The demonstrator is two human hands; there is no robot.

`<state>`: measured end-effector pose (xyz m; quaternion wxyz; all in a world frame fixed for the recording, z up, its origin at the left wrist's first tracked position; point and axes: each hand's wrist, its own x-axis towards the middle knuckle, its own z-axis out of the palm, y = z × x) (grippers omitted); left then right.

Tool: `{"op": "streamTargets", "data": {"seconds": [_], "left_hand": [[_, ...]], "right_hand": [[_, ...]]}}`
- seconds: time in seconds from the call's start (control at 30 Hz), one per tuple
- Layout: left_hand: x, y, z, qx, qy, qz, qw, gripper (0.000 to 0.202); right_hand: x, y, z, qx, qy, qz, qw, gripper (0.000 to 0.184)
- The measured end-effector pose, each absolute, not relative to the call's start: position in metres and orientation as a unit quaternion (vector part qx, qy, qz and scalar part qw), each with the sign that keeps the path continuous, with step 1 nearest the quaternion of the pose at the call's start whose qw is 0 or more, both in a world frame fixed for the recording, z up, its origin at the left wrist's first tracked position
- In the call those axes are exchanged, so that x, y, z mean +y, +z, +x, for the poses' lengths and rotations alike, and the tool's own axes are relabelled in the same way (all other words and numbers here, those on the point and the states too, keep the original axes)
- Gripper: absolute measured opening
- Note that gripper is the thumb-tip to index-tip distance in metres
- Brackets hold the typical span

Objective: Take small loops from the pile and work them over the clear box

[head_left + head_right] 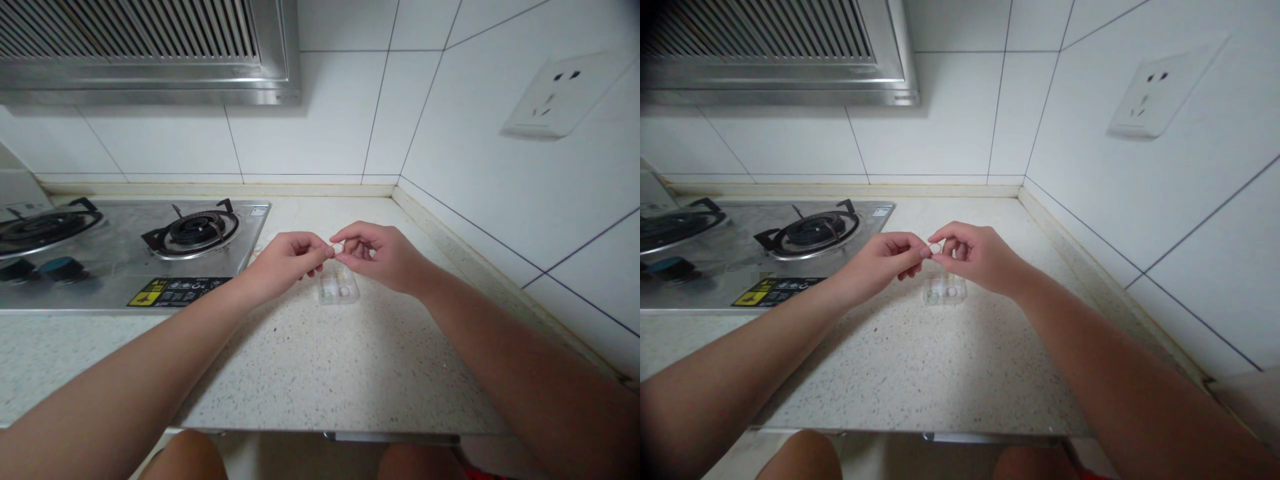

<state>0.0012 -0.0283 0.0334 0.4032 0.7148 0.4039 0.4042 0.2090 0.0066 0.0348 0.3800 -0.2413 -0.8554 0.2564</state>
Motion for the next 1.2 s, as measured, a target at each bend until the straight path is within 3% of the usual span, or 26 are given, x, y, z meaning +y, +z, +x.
{"op": "streamTargets", "data": {"seconds": [0.9, 1.2], "left_hand": [[-0.0275, 0.0335, -0.0001, 0.432, 0.417, 0.685, 0.414, 0.024], [-0.0276, 0.0336, 0.0001, 0.440, 0.412, 0.686, 0.408, 0.024]], "right_hand": [[0.0098, 0.0320, 0.2103, -0.849, 0.242, -0.279, 0.377, 0.015], [0.0096, 0.0312, 0.2114, -0.875, 0.241, -0.289, 0.305, 0.017]]}}
